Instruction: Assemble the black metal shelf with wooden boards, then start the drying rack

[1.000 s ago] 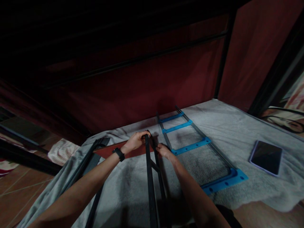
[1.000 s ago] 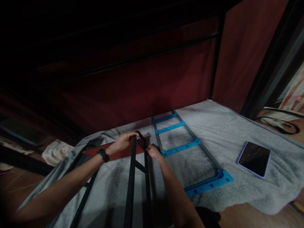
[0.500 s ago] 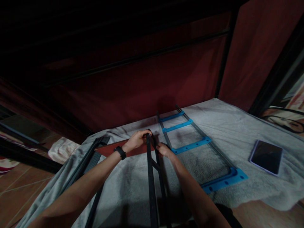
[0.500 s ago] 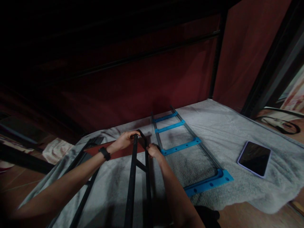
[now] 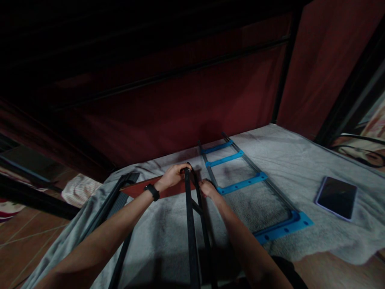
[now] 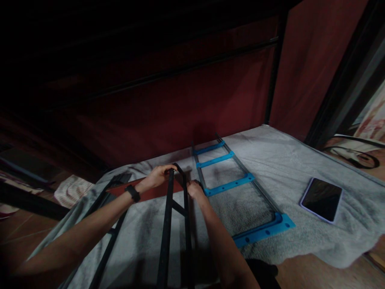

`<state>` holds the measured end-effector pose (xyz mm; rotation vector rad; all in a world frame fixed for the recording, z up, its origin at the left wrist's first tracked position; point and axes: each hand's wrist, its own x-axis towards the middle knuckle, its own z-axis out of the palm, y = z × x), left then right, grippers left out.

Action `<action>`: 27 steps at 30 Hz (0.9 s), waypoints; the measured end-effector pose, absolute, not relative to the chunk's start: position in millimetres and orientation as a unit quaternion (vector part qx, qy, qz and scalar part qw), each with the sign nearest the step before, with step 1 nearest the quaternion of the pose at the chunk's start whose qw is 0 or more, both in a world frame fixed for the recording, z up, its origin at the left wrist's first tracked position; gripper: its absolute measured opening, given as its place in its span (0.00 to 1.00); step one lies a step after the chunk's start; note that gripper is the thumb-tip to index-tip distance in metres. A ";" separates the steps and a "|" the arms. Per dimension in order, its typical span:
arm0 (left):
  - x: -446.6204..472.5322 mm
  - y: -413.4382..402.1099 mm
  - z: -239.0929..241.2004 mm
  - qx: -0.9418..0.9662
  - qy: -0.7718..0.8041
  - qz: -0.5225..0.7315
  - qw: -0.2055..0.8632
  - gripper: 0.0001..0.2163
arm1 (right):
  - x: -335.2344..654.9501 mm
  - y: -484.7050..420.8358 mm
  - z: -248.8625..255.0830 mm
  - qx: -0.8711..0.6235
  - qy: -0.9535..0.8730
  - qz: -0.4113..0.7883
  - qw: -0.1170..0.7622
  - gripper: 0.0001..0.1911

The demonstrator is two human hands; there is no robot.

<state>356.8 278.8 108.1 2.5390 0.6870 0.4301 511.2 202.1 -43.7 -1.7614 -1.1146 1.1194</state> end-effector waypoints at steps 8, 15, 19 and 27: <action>355.9 277.6 105.1 0.929 0.242 0.156 0.233 0.16 | 509.5 197.4 -38.7 -0.715 -0.458 0.401 0.343 0.08; 354.0 278.4 107.7 0.928 0.251 0.156 0.227 0.17 | 505.0 196.1 -42.1 -0.717 -0.479 0.372 0.343 0.10; 353.4 275.2 106.8 0.925 0.248 0.153 0.244 0.15 | 504.2 195.8 -41.9 -0.716 -0.488 0.368 0.336 0.09; 360.0 269.8 100.2 0.915 0.259 0.152 0.270 0.11 | 507.6 193.9 -34.6 -0.742 -0.477 0.362 0.302 0.10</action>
